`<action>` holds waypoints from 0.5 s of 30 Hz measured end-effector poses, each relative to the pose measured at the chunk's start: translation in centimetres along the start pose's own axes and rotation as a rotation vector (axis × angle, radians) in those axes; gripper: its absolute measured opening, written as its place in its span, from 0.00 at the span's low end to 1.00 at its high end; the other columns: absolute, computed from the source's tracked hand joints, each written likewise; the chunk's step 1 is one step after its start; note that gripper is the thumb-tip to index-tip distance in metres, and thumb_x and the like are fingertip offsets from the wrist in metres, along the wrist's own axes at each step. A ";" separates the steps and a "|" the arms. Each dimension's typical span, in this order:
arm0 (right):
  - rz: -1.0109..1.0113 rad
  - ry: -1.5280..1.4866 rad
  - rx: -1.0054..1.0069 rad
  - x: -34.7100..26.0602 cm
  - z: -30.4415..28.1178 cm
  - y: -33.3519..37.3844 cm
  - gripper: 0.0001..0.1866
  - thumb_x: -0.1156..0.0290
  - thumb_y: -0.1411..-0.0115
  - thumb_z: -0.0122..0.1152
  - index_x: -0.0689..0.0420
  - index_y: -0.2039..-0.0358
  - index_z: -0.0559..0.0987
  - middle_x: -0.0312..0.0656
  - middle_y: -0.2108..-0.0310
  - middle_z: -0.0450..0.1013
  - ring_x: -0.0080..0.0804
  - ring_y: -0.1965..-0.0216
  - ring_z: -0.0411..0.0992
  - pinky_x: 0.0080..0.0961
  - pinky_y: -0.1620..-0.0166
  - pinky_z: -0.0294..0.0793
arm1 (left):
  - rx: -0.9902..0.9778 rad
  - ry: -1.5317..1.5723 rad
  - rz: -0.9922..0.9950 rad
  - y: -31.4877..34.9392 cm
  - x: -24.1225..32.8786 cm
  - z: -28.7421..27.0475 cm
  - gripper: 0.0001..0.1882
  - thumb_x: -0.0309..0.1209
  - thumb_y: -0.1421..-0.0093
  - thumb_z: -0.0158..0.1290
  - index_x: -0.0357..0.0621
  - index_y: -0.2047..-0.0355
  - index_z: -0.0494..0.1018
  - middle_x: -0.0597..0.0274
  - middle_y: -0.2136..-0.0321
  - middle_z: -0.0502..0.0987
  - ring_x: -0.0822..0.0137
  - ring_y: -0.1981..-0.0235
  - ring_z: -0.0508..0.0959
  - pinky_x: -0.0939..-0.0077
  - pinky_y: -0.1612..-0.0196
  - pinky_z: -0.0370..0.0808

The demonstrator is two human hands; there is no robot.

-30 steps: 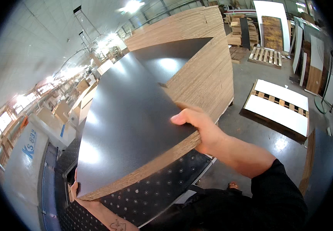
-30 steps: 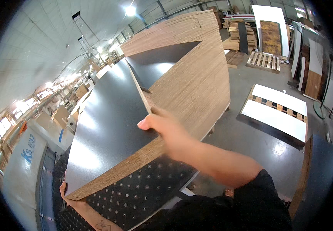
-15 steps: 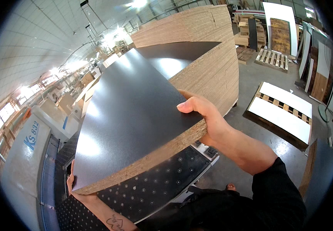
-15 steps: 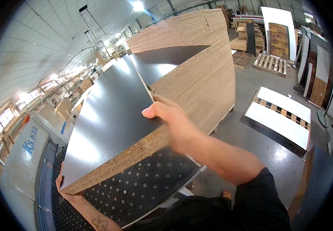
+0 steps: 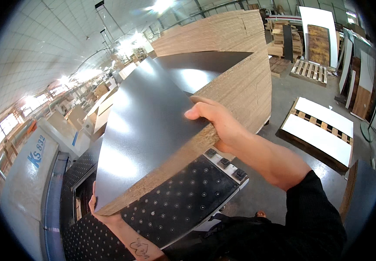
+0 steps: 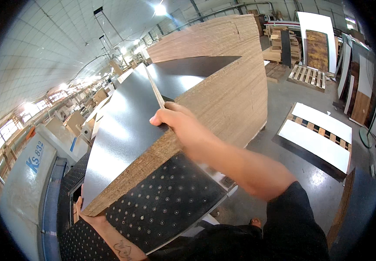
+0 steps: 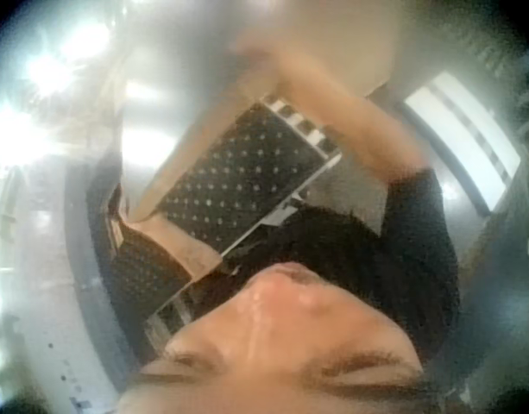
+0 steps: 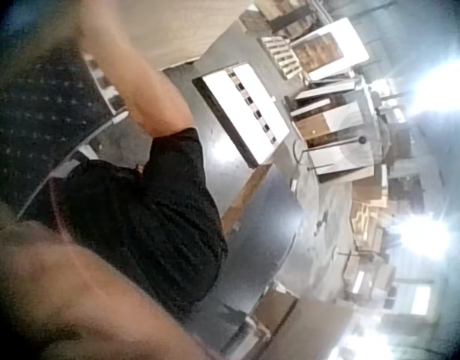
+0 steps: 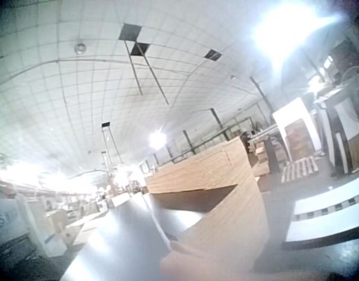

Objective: The person picks up large wood panels from a stack and loads them into a panel saw machine, using a hand-held tool to assist in positioning.

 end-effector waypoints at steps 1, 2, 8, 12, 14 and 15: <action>-0.006 0.008 -0.024 0.2 0.4 -0.7 0.20 0.67 0.47 0.58 0.61 0.54 0.72 0.40 0.62 0.69 0.28 0.60 0.68 0.27 0.55 0.68 | 0.025 0.014 0.011 0.0 -0.5 -0.6 0.27 0.39 0.43 0.49 0.37 0.46 0.71 0.52 0.49 0.74 0.54 0.48 0.75 0.53 0.47 0.74; -0.014 0.018 -0.050 0.5 0.7 -1.6 0.21 0.69 0.47 0.57 0.62 0.52 0.71 0.41 0.62 0.70 0.28 0.60 0.70 0.28 0.56 0.71 | 0.050 0.031 0.024 0.0 -0.9 -1.3 0.27 0.39 0.43 0.49 0.37 0.46 0.71 0.53 0.49 0.74 0.54 0.48 0.75 0.53 0.47 0.74; -0.025 0.179 -0.118 2.8 2.7 -5.1 0.24 0.70 0.47 0.57 0.64 0.49 0.69 0.42 0.63 0.70 0.27 0.61 0.71 0.25 0.60 0.75 | 0.070 0.127 0.075 0.8 -3.8 -5.6 0.26 0.39 0.42 0.47 0.38 0.46 0.70 0.51 0.49 0.74 0.54 0.48 0.74 0.56 0.45 0.71; -0.013 0.185 -0.127 5.0 2.8 -5.4 0.32 0.69 0.48 0.57 0.65 0.42 0.64 0.45 0.57 0.68 0.30 0.56 0.69 0.27 0.56 0.73 | 0.140 0.182 0.115 2.0 -6.3 -8.7 0.26 0.39 0.42 0.47 0.38 0.46 0.70 0.51 0.49 0.74 0.54 0.47 0.74 0.55 0.43 0.70; 0.044 0.133 -0.178 5.6 3.9 -5.0 0.31 0.67 0.48 0.58 0.64 0.43 0.67 0.47 0.54 0.67 0.34 0.52 0.65 0.31 0.52 0.67 | 0.140 0.256 0.133 3.2 -6.2 -10.0 0.25 0.38 0.42 0.47 0.37 0.46 0.71 0.50 0.48 0.74 0.52 0.46 0.73 0.53 0.43 0.69; 0.053 0.160 -0.174 6.4 4.5 -5.3 0.32 0.68 0.48 0.57 0.63 0.42 0.65 0.47 0.54 0.67 0.35 0.51 0.66 0.32 0.52 0.68 | 0.156 0.246 0.160 3.9 -6.1 -10.7 0.25 0.38 0.42 0.47 0.37 0.47 0.71 0.50 0.48 0.74 0.52 0.46 0.73 0.53 0.43 0.69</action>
Point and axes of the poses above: each hand's wrist, its own y-axis away from the middle knuckle, its own z-axis out of the palm, x = y × z, the point moved 2 cm from there along -y, towards the middle knuckle
